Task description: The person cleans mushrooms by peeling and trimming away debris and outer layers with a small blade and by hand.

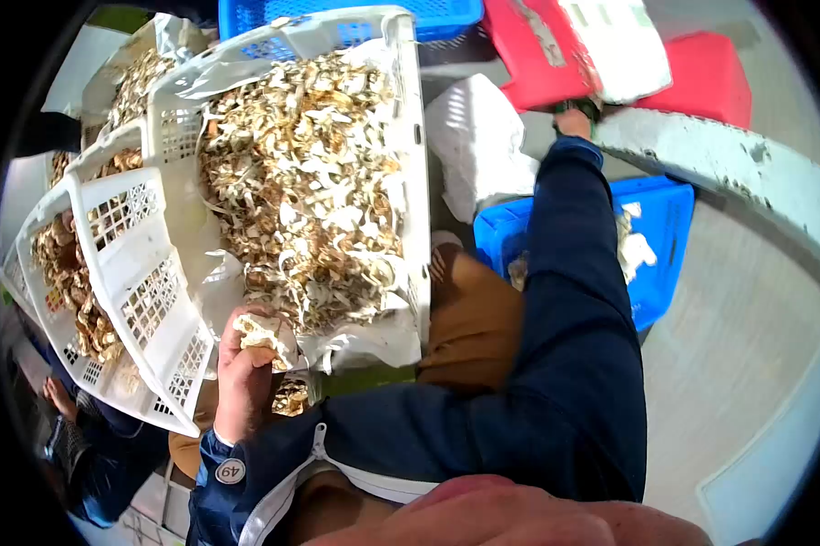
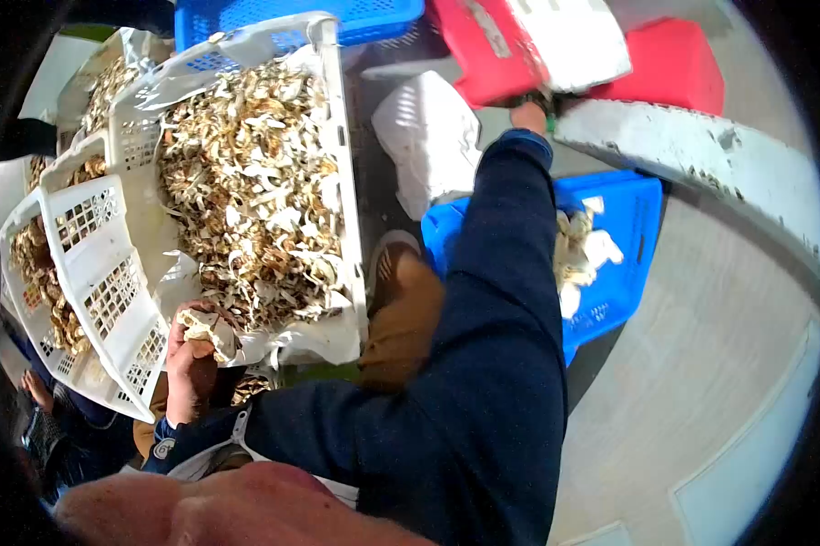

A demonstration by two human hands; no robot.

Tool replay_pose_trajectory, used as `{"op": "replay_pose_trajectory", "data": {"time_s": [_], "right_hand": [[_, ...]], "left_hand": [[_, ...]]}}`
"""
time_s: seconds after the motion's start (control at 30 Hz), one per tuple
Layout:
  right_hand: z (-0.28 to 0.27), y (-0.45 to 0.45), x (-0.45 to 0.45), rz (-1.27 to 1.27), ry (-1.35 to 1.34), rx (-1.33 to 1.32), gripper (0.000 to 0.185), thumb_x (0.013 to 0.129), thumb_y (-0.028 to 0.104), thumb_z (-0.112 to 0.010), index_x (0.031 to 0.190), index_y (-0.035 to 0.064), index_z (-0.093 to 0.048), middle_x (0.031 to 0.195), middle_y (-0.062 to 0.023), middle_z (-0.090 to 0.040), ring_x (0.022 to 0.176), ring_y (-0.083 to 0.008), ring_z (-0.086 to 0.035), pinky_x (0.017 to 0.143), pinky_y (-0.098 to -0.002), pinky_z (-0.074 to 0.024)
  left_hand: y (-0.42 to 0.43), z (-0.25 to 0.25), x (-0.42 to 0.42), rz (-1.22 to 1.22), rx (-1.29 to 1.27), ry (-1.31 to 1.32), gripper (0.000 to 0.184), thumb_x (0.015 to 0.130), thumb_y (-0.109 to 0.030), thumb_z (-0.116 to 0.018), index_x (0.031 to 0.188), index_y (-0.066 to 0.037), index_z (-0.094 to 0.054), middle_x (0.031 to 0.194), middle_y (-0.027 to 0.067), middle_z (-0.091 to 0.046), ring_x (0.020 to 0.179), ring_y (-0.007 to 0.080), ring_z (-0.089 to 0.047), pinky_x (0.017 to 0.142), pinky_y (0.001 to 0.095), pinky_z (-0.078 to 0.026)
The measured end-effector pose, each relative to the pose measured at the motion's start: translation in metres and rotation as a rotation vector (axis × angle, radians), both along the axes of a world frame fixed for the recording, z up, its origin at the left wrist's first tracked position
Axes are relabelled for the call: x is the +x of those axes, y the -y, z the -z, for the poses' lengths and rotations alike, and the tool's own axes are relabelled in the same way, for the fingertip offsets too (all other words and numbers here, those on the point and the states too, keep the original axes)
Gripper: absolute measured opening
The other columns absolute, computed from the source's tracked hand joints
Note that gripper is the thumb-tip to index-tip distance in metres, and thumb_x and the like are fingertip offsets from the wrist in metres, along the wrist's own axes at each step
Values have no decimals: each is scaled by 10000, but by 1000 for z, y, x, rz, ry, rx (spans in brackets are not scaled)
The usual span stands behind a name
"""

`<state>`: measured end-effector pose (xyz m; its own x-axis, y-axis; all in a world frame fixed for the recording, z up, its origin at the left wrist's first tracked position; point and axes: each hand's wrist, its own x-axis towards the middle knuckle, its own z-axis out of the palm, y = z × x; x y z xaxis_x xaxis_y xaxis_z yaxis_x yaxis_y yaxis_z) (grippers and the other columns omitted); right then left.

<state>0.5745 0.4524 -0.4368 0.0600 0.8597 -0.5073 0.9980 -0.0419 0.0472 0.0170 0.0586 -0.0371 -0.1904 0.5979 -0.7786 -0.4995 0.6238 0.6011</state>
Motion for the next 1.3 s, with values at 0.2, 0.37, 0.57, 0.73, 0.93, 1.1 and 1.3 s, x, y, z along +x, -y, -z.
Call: {"op": "replay_pose_trajectory", "data": {"time_s": [0.2, 0.37, 0.57, 0.73, 0.93, 1.1, 1.3], "right_hand": [[70, -7, 24, -163, 27, -5, 333, 825, 331, -611, 1031, 117, -760, 1154, -207, -690, 1080, -377, -656, 946, -460, -505], [14, 7, 9, 272, 151, 98, 364, 834, 310, -603, 1033, 39, -744, 1119, -197, -703, 1074, -342, -669, 914, -429, -536], [-88, 23, 18, -104, 248, 24, 304, 898, 221, -546, 938, -12, -736, 1030, -256, -704, 1006, -378, -684, 866, -453, -550], [-189, 86, 4, 8, -154, 302, 225, 701, 231, -785, 678, 46, -659, 692, -180, -651, 674, -370, -648, 652, -444, -511], [-370, 159, -80, -75, -325, 510, 128, 790, 99, -716, 796, -14, -655, 865, -204, -642, 808, -388, -639, 718, -449, -496], [-460, 136, -229, -454, -596, 548, 124, 812, 87, -705, 896, 1, -678, 933, -181, -642, 830, -396, -634, 729, -463, -503], [-417, 95, -422, -880, -746, 489, 122, 823, 143, -652, 875, 35, -674, 964, -153, -649, 886, -389, -643, 767, -476, -525]], "left_hand": [[-27, 15, 7, -89, 36, 51, 536, 676, -23, -520, 1211, 12, -542, 1094, 120, -615, 986, 226, -608, 869, 324, -502], [-33, 23, 5, -77, 89, 52, 502, 672, -11, -516, 1172, 10, -555, 1074, 95, -600, 991, 199, -588, 879, 298, -475], [-34, 15, 3, -58, 108, 95, 509, 666, -13, -524, 1174, 9, -556, 1070, 89, -608, 999, 191, -589, 898, 296, -466], [-17, 2, -1, -28, 180, 126, 504, 682, -4, -529, 1185, -1, -561, 1078, 83, -608, 1000, 184, -598, 870, 290, -487], [17, -30, -9, 35, 281, 98, 492, 729, 30, -525, 1219, -1, -557, 1063, 67, -611, 982, 162, -608, 850, 281, -486], [34, -48, -15, 72, 355, 110, 478, 741, 43, -507, 1212, -9, -568, 1022, 47, -630, 930, 131, -610, 813, 249, -486], [51, -47, -12, 154, 432, 94, 494, 751, 44, -496, 1236, -16, -569, 1019, 50, -637, 913, 125, -605, 789, 246, -488]]}}
